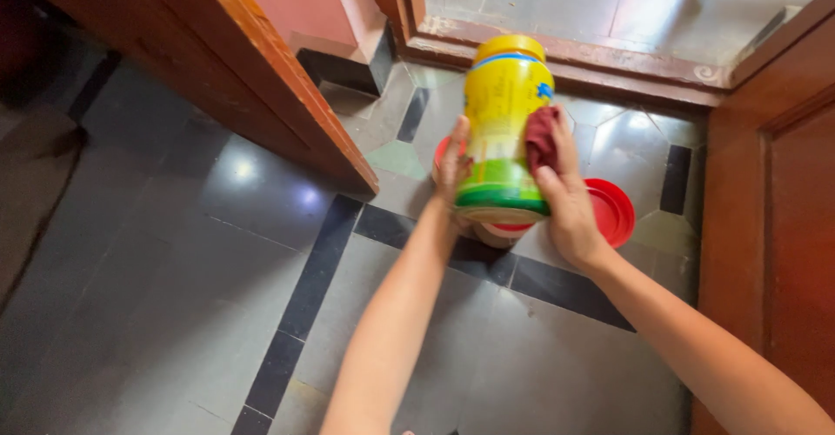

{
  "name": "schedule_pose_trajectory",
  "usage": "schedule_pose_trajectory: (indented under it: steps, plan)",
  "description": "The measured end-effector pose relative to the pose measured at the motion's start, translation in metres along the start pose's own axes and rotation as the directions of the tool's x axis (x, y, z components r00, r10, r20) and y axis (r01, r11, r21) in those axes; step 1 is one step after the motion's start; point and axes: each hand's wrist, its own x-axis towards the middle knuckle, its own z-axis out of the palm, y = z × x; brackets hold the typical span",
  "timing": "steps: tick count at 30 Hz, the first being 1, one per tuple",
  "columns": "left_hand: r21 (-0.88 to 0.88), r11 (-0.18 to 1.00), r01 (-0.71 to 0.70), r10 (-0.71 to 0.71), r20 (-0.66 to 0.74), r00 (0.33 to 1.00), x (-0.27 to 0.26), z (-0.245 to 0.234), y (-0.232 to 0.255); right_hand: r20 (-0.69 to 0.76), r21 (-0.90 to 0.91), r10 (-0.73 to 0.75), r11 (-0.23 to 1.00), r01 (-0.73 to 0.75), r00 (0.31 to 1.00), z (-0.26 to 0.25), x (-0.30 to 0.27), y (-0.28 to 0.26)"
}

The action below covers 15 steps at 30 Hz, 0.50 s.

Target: The person wipes the exterior of several plastic containers and their lids using a red cloth. They handle the items one at a time, rotating them to clean different sides, and place them back on the floor after wiping.

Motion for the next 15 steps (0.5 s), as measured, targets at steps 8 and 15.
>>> schedule_pose_trajectory:
  steps: [8,15]
  plan:
    - [-0.006,0.999,0.044,-0.044,0.089,0.995,-0.023,0.035,0.005,-0.073,-0.002,-0.045,0.999,0.045,0.996,-0.003,0.019,-0.01]
    - [0.109,0.992,-0.059,0.049,0.094,0.994,-0.022,0.05,0.02,0.107,-0.073,-0.08,0.994,0.088,0.991,-0.008,0.021,-0.035]
